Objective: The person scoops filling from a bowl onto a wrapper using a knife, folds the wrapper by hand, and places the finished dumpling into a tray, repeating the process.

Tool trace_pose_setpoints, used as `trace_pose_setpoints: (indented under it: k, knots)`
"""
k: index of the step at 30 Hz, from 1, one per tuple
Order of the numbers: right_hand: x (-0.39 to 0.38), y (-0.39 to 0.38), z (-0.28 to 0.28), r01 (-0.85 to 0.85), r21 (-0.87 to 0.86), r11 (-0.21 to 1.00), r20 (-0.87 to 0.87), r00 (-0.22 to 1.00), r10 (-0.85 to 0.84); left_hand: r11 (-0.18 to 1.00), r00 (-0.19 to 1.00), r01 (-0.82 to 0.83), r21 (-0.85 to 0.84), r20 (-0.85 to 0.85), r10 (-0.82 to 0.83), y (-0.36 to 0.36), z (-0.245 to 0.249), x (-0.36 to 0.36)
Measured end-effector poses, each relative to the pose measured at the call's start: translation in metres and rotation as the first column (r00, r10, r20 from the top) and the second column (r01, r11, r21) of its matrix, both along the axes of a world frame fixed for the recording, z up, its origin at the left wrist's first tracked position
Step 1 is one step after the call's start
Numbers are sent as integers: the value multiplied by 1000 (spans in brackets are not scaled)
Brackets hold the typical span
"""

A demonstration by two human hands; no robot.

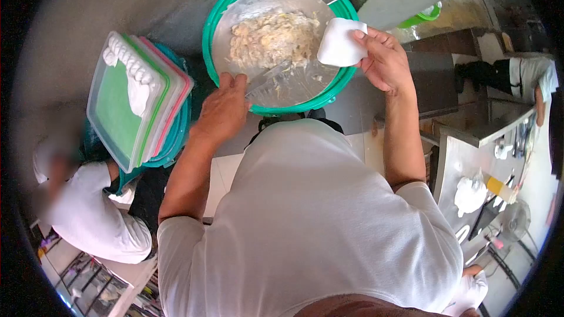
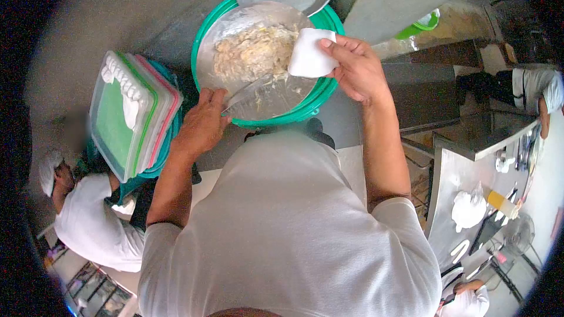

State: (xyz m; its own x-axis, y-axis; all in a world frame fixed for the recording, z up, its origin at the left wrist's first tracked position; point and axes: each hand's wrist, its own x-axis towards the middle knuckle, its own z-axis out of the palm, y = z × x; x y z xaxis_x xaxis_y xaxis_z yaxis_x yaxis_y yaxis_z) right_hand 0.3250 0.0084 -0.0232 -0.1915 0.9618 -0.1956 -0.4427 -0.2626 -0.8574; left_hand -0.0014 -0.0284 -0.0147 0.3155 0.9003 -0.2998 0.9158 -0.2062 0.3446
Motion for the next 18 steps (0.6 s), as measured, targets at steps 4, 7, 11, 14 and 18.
trace_pose_setpoints:
  k: [4,7,11,14,18]
  knots:
    - [17,-23,-15,26,-37,999,-260,965,-34,991,996,85,-105,44,-81,1,-5,5]
    - [28,-38,-25,24,-48,999,-365,930,-40,985,986,160,-65,-37,-163,14,0,19]
    - [36,-56,-27,52,-115,992,-336,938,-88,975,964,214,-56,-152,-220,22,28,29]
    - [47,-65,-36,94,-177,980,-346,926,-151,969,980,196,147,-13,-197,28,24,32]
    - [47,-75,-54,83,-298,951,-404,891,-205,989,990,125,84,-70,-119,35,2,55]
